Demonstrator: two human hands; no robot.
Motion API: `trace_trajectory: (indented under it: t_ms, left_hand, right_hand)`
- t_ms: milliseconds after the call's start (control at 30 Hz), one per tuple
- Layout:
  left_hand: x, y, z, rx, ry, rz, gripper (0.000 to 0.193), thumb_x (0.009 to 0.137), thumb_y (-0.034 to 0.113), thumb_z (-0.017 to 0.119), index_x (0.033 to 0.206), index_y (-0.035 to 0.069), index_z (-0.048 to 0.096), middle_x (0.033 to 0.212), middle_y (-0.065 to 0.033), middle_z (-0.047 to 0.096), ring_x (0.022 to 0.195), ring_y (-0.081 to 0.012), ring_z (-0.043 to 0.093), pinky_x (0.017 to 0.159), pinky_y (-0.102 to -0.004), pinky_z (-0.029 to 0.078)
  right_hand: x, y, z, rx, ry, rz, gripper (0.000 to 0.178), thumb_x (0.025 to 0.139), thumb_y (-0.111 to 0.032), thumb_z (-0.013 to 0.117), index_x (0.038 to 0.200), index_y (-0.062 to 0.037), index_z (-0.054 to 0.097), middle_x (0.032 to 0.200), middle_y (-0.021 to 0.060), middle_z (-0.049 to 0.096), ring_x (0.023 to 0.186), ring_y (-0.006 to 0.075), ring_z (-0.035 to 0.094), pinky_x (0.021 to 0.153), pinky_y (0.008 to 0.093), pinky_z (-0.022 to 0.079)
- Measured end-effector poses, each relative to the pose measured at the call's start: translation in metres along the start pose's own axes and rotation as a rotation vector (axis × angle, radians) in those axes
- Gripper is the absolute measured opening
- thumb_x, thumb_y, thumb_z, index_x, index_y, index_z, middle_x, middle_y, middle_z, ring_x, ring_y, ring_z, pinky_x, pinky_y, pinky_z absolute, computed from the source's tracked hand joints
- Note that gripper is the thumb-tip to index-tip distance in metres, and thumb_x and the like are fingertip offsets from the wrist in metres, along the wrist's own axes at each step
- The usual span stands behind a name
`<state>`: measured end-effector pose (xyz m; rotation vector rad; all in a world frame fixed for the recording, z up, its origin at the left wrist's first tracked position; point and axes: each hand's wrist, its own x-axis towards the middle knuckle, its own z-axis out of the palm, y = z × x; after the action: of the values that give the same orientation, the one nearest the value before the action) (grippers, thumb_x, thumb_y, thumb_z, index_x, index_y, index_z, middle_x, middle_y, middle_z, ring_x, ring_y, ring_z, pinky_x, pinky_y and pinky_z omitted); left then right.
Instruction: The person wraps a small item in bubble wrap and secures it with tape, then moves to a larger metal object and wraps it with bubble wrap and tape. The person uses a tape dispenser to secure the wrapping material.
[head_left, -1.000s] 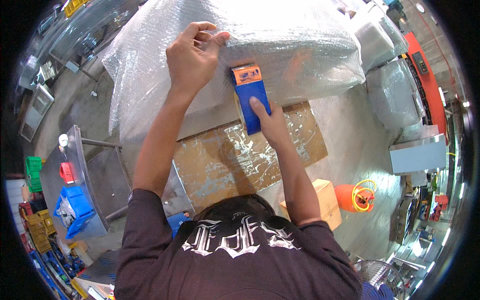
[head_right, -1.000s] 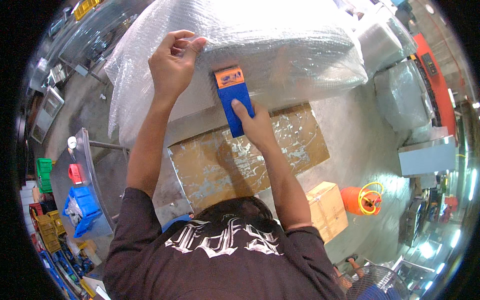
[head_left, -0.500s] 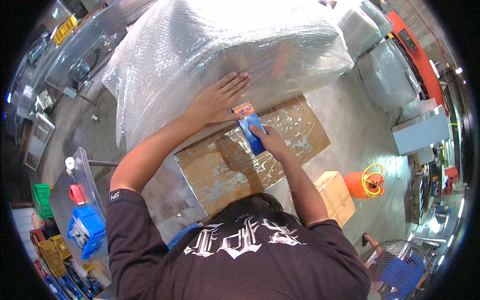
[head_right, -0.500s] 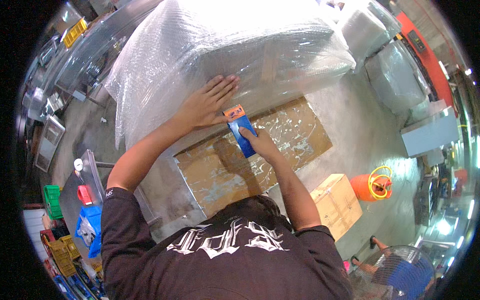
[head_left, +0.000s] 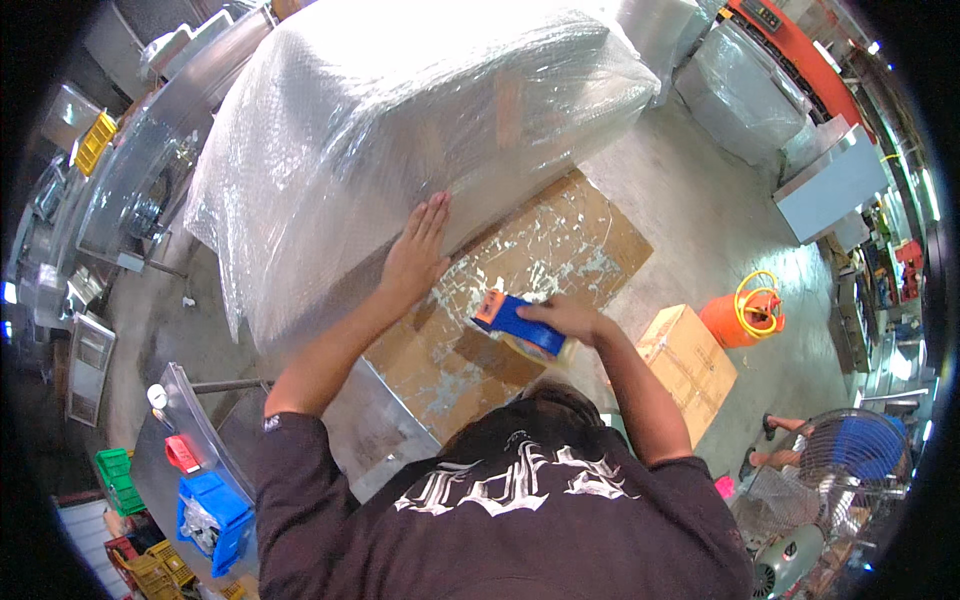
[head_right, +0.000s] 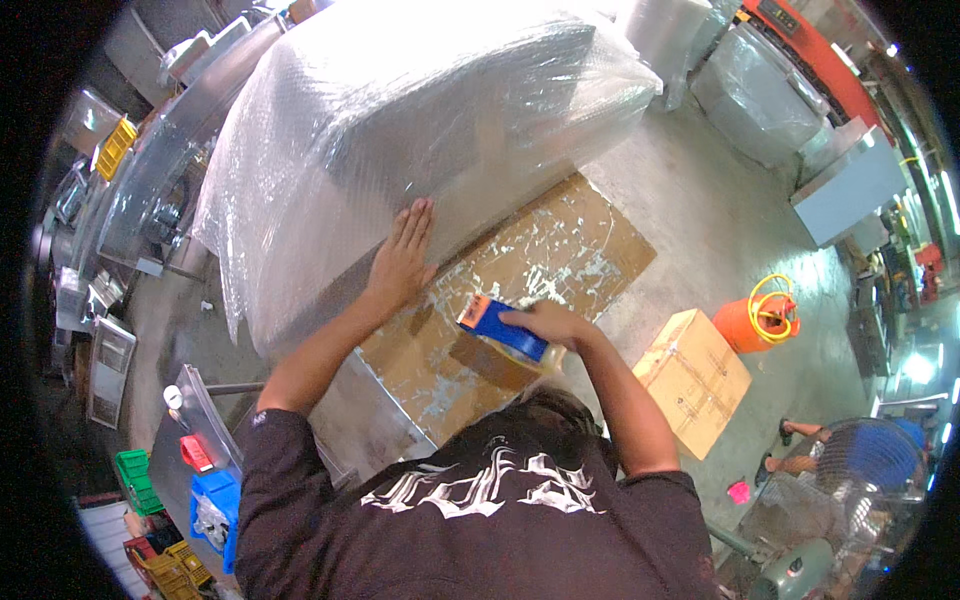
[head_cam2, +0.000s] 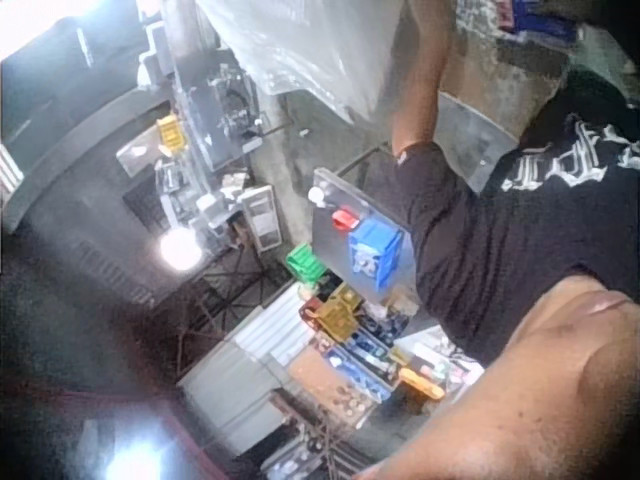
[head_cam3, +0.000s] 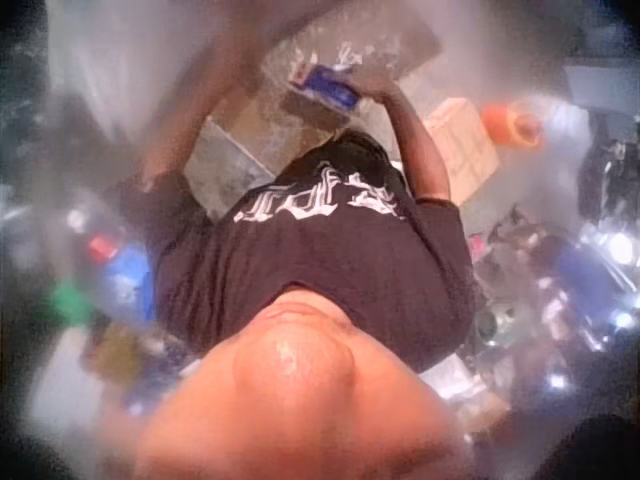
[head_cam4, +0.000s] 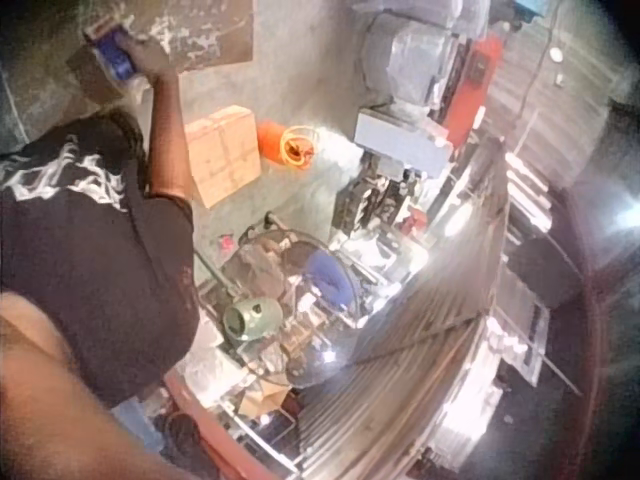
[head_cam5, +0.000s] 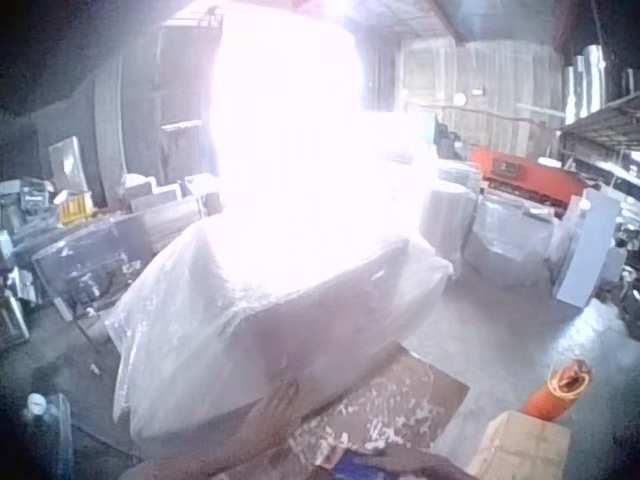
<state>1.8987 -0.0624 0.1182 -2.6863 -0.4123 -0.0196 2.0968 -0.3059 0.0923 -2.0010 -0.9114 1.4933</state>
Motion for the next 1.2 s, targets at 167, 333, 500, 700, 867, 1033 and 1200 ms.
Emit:
trace_trajectory:
  t_ms: [167, 333, 500, 700, 867, 1033, 1200]
  left_hand:
    - [0.011, 0.044, -0.06, -0.455, -0.017, -0.297, 0.083, 0.096, 0.052, 0.059, 0.151, -0.007, 0.038, 0.161, -0.0249, 0.031, 0.152, -0.0356, 0.024, 0.125, -0.043, 0.017]
    - [0.103, 0.061, -0.128, -1.807, -0.058, -0.523, 0.053, 0.103, 0.037, 0.059, 0.137, -0.004, 0.058, 0.137, -0.0207, 0.059, 0.125, -0.0248, 0.057, 0.109, -0.0378, 0.042]
    - [0.184, 0.026, -0.207, -1.971, -0.084, -0.452, 0.031, 0.1, 0.019, 0.066, 0.12, -0.005, 0.069, 0.108, -0.0107, 0.073, 0.096, -0.0124, 0.066, 0.088, -0.029, 0.054]
    - [0.266, -0.022, -0.254, -1.338, 0.22, -0.367, 0.021, 0.096, 0.018, 0.069, 0.103, -0.001, 0.075, 0.09, -0.0075, 0.074, 0.081, -0.0119, 0.066, 0.075, -0.0274, 0.054]
    - [0.355, -0.168, -0.247, -0.625, 0.625, -0.508, 0.02, 0.096, 0.017, 0.067, 0.105, 0.002, 0.076, 0.088, -0.0097, 0.075, 0.076, -0.018, 0.069, 0.074, -0.033, 0.055]
    - [0.411, -0.232, -0.144, -0.351, 0.486, -0.51, 0.021, 0.096, 0.021, 0.063, 0.099, 0.006, 0.078, 0.097, -0.0113, 0.076, 0.103, -0.028, 0.07, 0.09, -0.0424, 0.056]
    - [0.423, -0.196, -0.139, -0.331, 0.239, -0.733, 0.068, 0.096, 0.043, 0.064, 0.155, 0.022, 0.038, 0.156, -0.0193, 0.04, 0.145, -0.0385, 0.037, 0.117, -0.0533, 0.034]
  right_hand:
    - [-0.034, 0.023, -0.05, 0.017, 0.138, -0.243, 0.066, 0.085, -0.055, 0.074, 0.11, 0.0062, 0.071, 0.091, 0.0153, 0.074, 0.081, 0.0209, 0.07, 0.077, 0.0368, 0.055]
    - [-0.055, -0.029, -0.131, 0.155, 0.219, -0.652, 0.053, 0.08, -0.034, 0.086, 0.112, 0.0035, 0.068, 0.09, 0.012, 0.073, 0.08, 0.0159, 0.069, 0.073, 0.0326, 0.055]
    - [-0.047, -0.071, -0.218, 0.037, 0.223, -0.951, 0.046, 0.078, -0.027, 0.088, 0.105, 0.0016, 0.064, 0.085, 0.0077, 0.072, 0.073, 0.013, 0.067, 0.067, 0.0279, 0.053]
    - [-0.037, -0.113, -0.276, 0.194, 0.201, -0.901, 0.042, 0.085, -0.029, 0.083, 0.105, 0.0025, 0.066, 0.085, 0.0109, 0.072, 0.075, 0.0155, 0.069, 0.069, 0.031, 0.054]
    - [-0.028, -0.163, -0.293, 0.306, 0.301, -0.824, 0.042, 0.093, -0.035, 0.074, 0.102, 0.006, 0.067, 0.083, 0.0101, 0.072, 0.073, 0.0134, 0.066, 0.067, 0.031, 0.054]
    - [0.003, -0.217, -0.295, 0.331, 0.276, -0.709, 0.053, 0.095, -0.045, 0.069, 0.096, 0.0078, 0.069, 0.078, 0.0102, 0.07, 0.071, 0.0122, 0.065, 0.064, 0.0313, 0.053]
    - [0.02, -0.191, -0.294, 0.506, 0.24, -0.6, 0.059, 0.095, -0.049, 0.068, 0.099, 0.009, 0.069, 0.08, 0.0083, 0.069, 0.071, 0.012, 0.064, 0.064, 0.0295, 0.053]
